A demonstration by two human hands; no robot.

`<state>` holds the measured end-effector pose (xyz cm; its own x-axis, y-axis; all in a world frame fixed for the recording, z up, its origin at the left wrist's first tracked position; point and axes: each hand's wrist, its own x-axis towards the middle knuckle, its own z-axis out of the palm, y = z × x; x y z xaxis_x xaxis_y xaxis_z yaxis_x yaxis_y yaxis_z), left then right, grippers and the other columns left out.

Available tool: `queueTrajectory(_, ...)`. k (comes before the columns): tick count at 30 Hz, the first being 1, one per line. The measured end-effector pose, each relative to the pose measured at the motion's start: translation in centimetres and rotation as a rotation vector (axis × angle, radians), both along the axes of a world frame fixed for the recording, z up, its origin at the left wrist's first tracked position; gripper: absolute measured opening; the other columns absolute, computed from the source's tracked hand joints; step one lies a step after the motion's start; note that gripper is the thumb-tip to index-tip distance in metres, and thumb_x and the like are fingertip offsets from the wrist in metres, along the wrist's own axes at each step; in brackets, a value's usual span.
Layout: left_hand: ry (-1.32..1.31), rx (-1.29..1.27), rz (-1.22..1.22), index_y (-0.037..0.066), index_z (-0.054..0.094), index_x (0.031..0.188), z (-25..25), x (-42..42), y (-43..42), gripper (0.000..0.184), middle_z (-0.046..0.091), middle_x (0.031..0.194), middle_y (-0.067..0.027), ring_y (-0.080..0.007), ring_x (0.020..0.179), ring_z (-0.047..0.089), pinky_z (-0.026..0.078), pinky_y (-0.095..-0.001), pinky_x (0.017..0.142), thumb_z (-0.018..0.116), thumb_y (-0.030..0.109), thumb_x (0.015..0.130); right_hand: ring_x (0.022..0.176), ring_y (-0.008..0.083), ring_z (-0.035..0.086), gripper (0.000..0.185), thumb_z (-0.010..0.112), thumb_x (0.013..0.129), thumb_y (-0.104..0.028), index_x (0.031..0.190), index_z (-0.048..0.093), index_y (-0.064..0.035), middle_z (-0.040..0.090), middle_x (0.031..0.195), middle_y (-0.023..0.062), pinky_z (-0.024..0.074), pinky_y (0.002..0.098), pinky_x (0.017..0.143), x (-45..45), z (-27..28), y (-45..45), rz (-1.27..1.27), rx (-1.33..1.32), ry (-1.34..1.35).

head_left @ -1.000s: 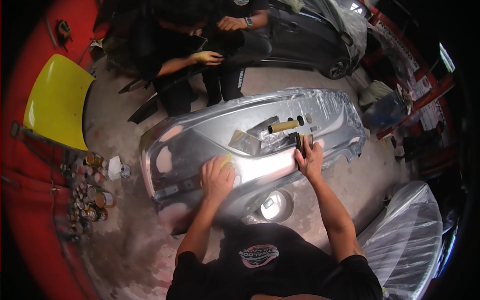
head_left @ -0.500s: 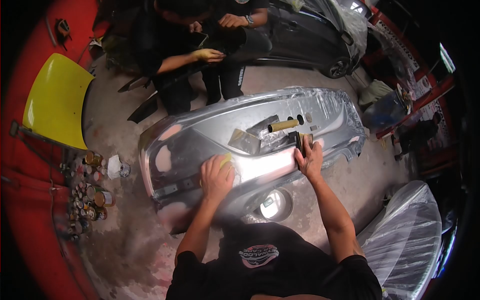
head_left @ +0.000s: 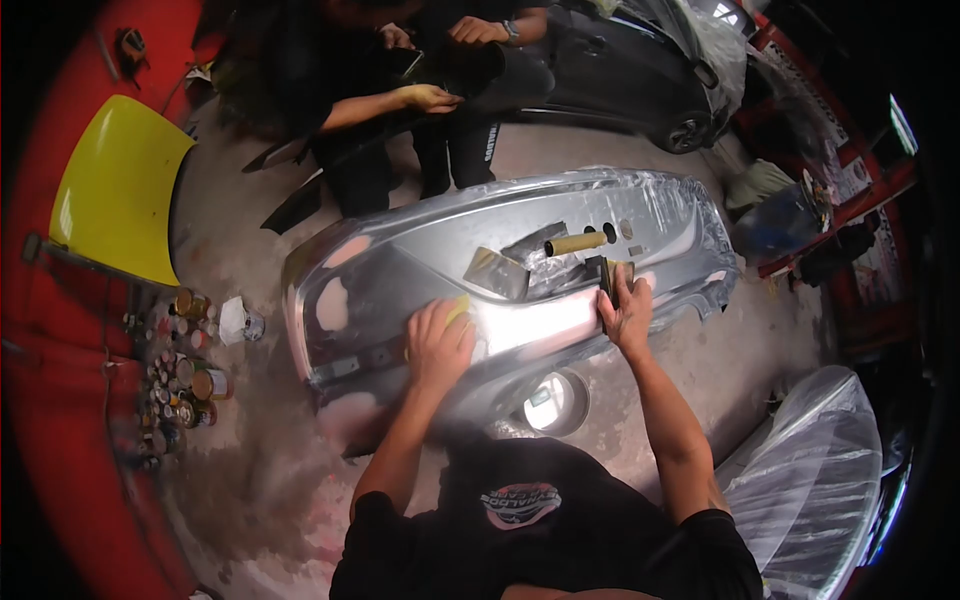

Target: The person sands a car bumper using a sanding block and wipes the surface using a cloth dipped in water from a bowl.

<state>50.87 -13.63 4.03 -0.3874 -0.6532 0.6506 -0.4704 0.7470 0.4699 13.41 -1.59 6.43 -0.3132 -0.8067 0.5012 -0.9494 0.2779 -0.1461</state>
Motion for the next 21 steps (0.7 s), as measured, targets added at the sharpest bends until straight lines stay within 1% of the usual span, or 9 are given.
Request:
queueTrajectory(3,0.002,0.020,0.014,0.006,0.078,0.108,0.23,0.03,0.14,0.025,0.069,0.128,-0.0131,-0.0357,0.124,0.064,0.045,-0.0507,0.107,0.082,0.012,0.085,0.092,0.0416,0.056,0.071,0.076,0.093,-0.047,0.153,0.063,-0.0104,0.053,0.099,0.0212,0.0481,0.0520,0.082,0.24,0.08,0.02,-0.019,0.015,-0.009)
queueTrajectory(11,0.011,0.027,0.016,0.006,0.078,0.109,0.57,0.07,0.16,0.026,0.069,0.129,-0.0132,-0.0361,0.125,0.064,0.045,-0.0505,0.108,0.082,0.012,0.084,0.091,0.0395,0.055,0.068,0.074,0.094,-0.047,0.151,0.065,-0.0103,0.051,0.095,0.0198,0.0473,0.0510,0.081,0.46,0.19,-0.17,-0.014,0.000,0.002)
queueTrajectory(21,0.009,0.010,0.017,0.006,0.078,0.108,0.64,0.02,0.09,0.026,0.069,0.128,-0.0134,-0.0359,0.124,0.064,0.046,-0.0506,0.107,0.083,0.013,0.084,0.091,0.0395,0.055,0.068,0.074,0.093,-0.046,0.151,0.065,-0.0110,0.052,0.095,0.0196,0.0475,0.0512,0.081,0.53,0.34,-0.13,-0.021,0.009,0.004)
